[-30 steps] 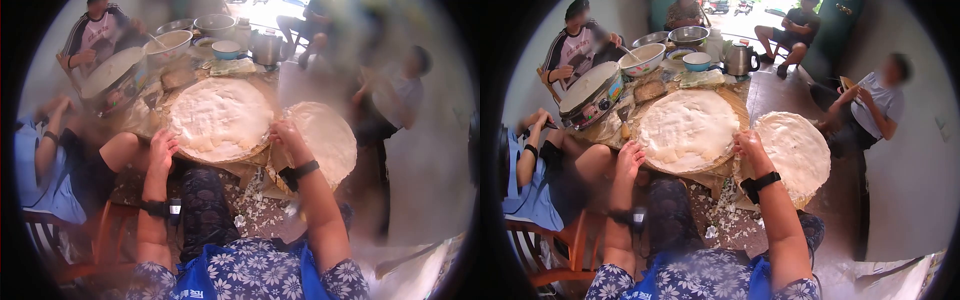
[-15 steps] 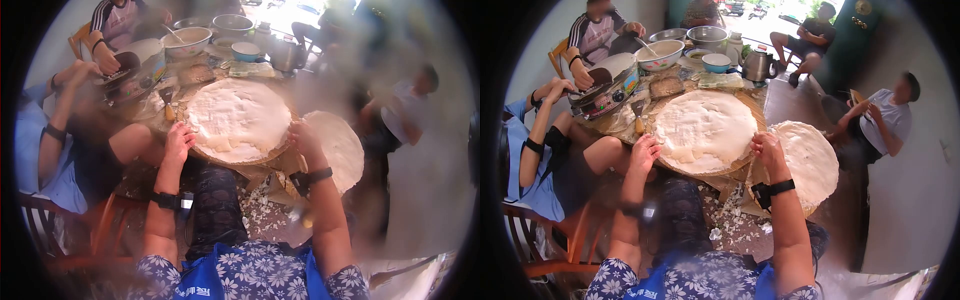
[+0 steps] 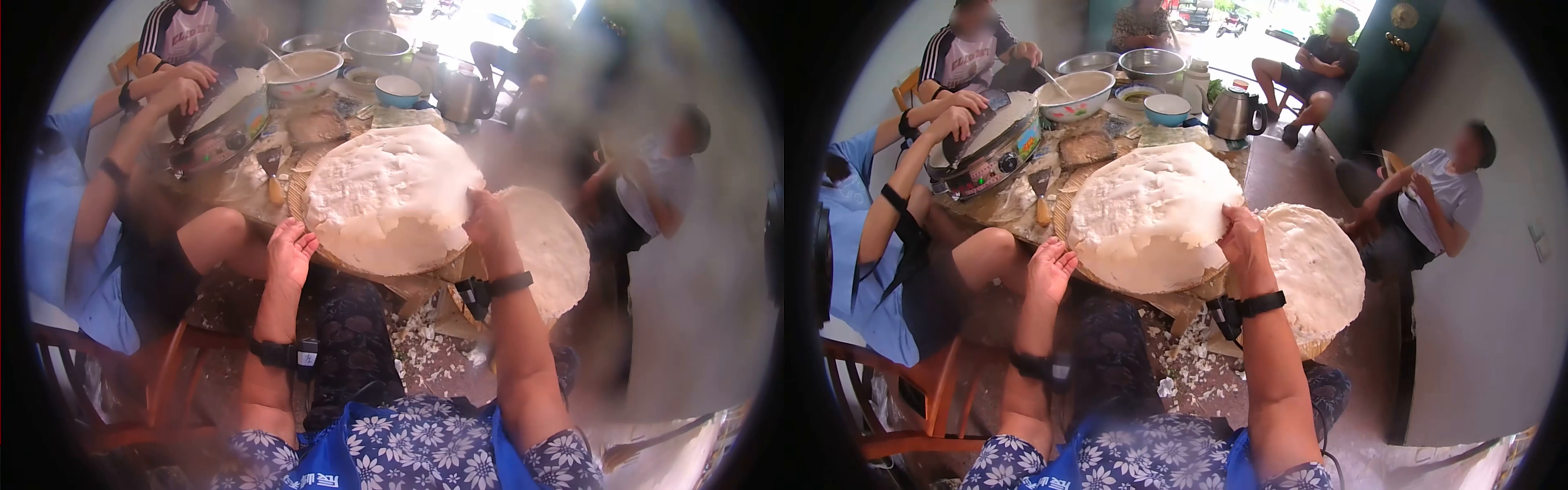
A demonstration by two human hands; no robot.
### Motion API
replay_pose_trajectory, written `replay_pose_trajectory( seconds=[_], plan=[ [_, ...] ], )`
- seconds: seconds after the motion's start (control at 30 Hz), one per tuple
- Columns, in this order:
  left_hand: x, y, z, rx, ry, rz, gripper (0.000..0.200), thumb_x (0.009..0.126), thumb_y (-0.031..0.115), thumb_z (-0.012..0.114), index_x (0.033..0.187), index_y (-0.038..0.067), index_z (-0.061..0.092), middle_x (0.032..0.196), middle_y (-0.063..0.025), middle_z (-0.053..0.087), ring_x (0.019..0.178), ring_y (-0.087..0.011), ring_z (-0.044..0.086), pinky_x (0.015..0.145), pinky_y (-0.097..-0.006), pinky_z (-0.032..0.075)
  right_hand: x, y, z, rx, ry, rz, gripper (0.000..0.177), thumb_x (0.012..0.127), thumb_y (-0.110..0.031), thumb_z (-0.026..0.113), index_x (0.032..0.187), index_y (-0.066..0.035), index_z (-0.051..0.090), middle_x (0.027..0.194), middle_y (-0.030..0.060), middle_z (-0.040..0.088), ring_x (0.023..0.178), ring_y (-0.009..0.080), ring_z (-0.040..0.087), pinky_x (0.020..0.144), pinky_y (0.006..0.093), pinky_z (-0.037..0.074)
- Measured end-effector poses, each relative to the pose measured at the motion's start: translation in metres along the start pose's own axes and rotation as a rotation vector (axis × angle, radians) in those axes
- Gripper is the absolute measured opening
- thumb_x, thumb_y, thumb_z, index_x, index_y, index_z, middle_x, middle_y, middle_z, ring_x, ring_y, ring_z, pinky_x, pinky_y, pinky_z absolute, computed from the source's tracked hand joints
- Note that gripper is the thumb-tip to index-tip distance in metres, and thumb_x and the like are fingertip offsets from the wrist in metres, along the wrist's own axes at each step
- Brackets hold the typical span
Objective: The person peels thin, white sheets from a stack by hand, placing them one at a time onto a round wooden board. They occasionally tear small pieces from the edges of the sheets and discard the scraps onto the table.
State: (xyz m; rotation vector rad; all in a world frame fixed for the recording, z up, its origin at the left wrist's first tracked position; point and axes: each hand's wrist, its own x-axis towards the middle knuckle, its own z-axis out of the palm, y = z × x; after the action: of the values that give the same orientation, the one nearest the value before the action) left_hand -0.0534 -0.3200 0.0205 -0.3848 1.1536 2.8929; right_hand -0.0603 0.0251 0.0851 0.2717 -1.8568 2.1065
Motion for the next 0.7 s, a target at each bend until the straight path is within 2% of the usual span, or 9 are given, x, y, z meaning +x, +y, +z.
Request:
replay_pose_trajectory(
  seconds=[0.07, 0.13, 0.17, 0.27, 0.37, 0.5, 0.57, 0.63, 0.7],
  plan=[
    [-0.005, -0.005, 0.004, -0.039, -0.008, -0.011, 0.024, 0.083, 0.008, 0.058, 0.106, 0.007, 0.049, 0.098, -0.0111, 0.055, 0.085, -0.026, 0.057, 0.075, -0.038, 0.05, -0.006, 0.012, -0.006, -0.067, 0.057, -0.042, 0.016, 0.085, 0.0, 0.049, 0.097, 0.004, 0.059, 0.092, 0.0145, 0.063, 0.089, 0.0238, 0.061, 0.078, 0.0359, 0.05],
    [-0.007, -0.006, 0.007, -0.078, -0.016, -0.048, 0.024, 0.084, 0.008, 0.058, 0.106, 0.005, 0.049, 0.102, -0.0134, 0.054, 0.086, -0.0272, 0.056, 0.078, -0.0393, 0.049, -0.002, 0.023, -0.001, 0.533, 0.337, 0.52, 0.02, 0.087, 0.0, 0.046, 0.104, 0.005, 0.055, 0.099, 0.0157, 0.061, 0.092, 0.0267, 0.061, 0.083, 0.0387, 0.051],
    [-0.007, -0.008, 0.008, -0.064, -0.018, -0.016, 0.023, 0.085, 0.01, 0.058, 0.105, 0.003, 0.049, 0.103, -0.0151, 0.053, 0.085, -0.0269, 0.056, 0.079, -0.0386, 0.049, -0.004, 0.027, -0.003, 0.484, 0.325, 0.53, 0.024, 0.089, -0.002, 0.044, 0.11, 0.008, 0.05, 0.106, 0.0175, 0.057, 0.094, 0.0301, 0.06, 0.087, 0.0424, 0.051],
    [0.0, -0.007, 0.006, -0.117, -0.036, -0.073, 0.022, 0.086, 0.012, 0.057, 0.104, 0.003, 0.05, 0.104, -0.0138, 0.053, 0.084, -0.025, 0.056, 0.076, -0.0359, 0.05, -0.004, 0.029, -0.004, 0.402, 0.28, 0.493, 0.024, 0.087, -0.003, 0.046, 0.109, 0.006, 0.051, 0.103, 0.0155, 0.059, 0.092, 0.0274, 0.061, 0.085, 0.0398, 0.052],
    [0.005, -0.005, 0.008, -0.108, -0.067, -0.1, 0.019, 0.086, 0.014, 0.057, 0.101, 0.003, 0.053, 0.099, -0.0099, 0.056, 0.081, -0.0209, 0.057, 0.071, -0.0321, 0.049, 0.002, 0.014, 0.003, 0.255, 0.267, 0.322, 0.026, 0.085, -0.004, 0.05, 0.11, 0.004, 0.052, 0.1, 0.0121, 0.061, 0.088, 0.0221, 0.062, 0.079, 0.0345, 0.053],
    [0.016, -0.006, 0.014, -0.098, -0.071, -0.207, 0.015, 0.086, 0.016, 0.058, 0.096, 0.004, 0.056, 0.089, -0.0055, 0.059, 0.074, -0.0169, 0.057, 0.064, -0.0294, 0.047, 0.011, -0.038, 0.027, 0.104, 0.182, 0.132, 0.026, 0.084, -0.008, 0.052, 0.108, 0.001, 0.055, 0.095, 0.0064, 0.062, 0.081, 0.0136, 0.06, 0.071, 0.0261, 0.049],
    [0.018, -0.01, 0.02, -0.099, -0.071, -0.22, 0.014, 0.086, 0.016, 0.058, 0.095, 0.005, 0.057, 0.086, -0.0043, 0.059, 0.07, -0.016, 0.057, 0.061, -0.029, 0.047, 0.012, -0.057, 0.033, 0.102, 0.135, 0.044, 0.025, 0.084, -0.009, 0.052, 0.107, 0.0, 0.056, 0.093, 0.0051, 0.062, 0.081, 0.0123, 0.059, 0.071, 0.0255, 0.049],
    [0.018, -0.017, 0.024, -0.086, -0.026, -0.163, 0.015, 0.085, 0.015, 0.059, 0.096, 0.006, 0.058, 0.084, -0.0037, 0.06, 0.067, -0.0158, 0.057, 0.058, -0.0282, 0.047, 0.011, -0.072, 0.04, 0.082, 0.115, -0.019, 0.023, 0.085, -0.011, 0.053, 0.105, -0.001, 0.059, 0.091, 0.0031, 0.062, 0.08, 0.0095, 0.058, 0.069, 0.0242, 0.047],
    [0.013, -0.021, 0.033, -0.068, 0.021, -0.095, 0.015, 0.084, 0.014, 0.06, 0.097, 0.006, 0.058, 0.082, -0.0028, 0.059, 0.065, -0.0157, 0.056, 0.057, -0.028, 0.046, 0.016, -0.069, 0.037, 0.103, 0.08, -0.044, 0.022, 0.081, -0.006, 0.054, 0.102, -0.001, 0.057, 0.09, 0.0052, 0.062, 0.076, 0.0111, 0.058, 0.067, 0.0249, 0.049]
  ],
)
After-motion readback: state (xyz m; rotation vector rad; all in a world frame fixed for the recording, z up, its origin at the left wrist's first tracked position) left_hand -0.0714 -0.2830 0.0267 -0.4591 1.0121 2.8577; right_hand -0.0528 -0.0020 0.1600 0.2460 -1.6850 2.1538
